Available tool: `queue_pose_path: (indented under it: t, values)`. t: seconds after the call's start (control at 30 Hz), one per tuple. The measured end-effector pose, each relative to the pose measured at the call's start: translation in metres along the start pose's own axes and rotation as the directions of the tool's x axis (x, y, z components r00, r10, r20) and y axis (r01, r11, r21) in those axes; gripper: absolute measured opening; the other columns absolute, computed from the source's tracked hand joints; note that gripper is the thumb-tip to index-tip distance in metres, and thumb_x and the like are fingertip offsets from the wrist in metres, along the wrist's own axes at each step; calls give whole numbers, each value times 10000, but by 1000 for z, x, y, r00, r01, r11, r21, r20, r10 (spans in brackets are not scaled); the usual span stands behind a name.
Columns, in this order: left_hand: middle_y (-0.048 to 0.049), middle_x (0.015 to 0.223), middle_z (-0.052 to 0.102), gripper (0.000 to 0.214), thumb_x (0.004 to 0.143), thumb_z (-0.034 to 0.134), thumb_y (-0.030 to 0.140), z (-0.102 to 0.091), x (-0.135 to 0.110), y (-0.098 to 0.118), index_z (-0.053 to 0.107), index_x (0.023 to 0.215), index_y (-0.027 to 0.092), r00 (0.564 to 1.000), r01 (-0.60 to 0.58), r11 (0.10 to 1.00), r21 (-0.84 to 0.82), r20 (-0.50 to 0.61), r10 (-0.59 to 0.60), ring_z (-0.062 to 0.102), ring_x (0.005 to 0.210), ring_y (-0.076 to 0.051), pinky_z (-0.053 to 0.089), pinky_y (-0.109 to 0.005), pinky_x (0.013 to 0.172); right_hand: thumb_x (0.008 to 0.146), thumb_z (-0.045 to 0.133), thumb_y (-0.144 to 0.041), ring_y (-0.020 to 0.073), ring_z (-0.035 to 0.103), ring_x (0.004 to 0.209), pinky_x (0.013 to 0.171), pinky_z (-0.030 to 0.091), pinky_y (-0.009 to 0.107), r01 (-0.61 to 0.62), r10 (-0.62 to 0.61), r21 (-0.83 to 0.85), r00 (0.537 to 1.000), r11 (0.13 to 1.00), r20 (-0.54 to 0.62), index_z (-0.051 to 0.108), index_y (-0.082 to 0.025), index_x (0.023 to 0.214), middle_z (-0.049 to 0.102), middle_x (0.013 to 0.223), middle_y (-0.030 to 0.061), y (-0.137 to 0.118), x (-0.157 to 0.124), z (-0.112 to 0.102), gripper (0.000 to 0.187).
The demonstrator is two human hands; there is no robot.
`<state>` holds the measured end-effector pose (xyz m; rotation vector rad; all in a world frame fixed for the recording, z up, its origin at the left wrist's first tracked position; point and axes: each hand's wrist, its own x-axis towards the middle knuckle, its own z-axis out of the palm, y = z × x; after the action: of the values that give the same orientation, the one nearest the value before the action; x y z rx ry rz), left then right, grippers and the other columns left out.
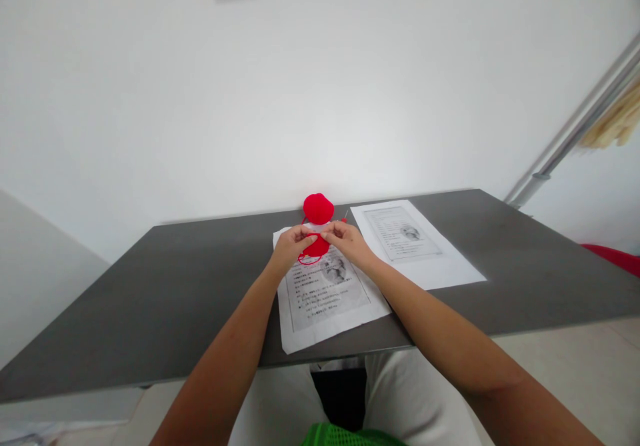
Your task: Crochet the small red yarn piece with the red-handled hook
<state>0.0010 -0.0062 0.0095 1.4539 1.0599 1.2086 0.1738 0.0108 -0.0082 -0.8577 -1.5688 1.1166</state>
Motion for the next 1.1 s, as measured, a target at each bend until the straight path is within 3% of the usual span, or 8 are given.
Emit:
queue_pose_path:
  t: [0.73,1.1]
  values:
    - [16,636,643,179,632,743,312,2,1,0,632,672,178,998,-65,997,42,-9,66,579,610,-139,461,-275,625,754,616,-358,143,516,633,641,396,283,11,-11,-74,1000,997,-2,604,-197,735,597,678,-15,2,1,0,163]
    - [12,667,676,254,633,780,365,2,-1,2,639,712,169,1000,3,1000,-25,-7,-3,600,623,-136,485,-290,674,746,623,-370,133,504,599,637,393,285,7,-7,6,1000,1000,-27,591,-197,722,570,640,-28,-2,0,0,178]
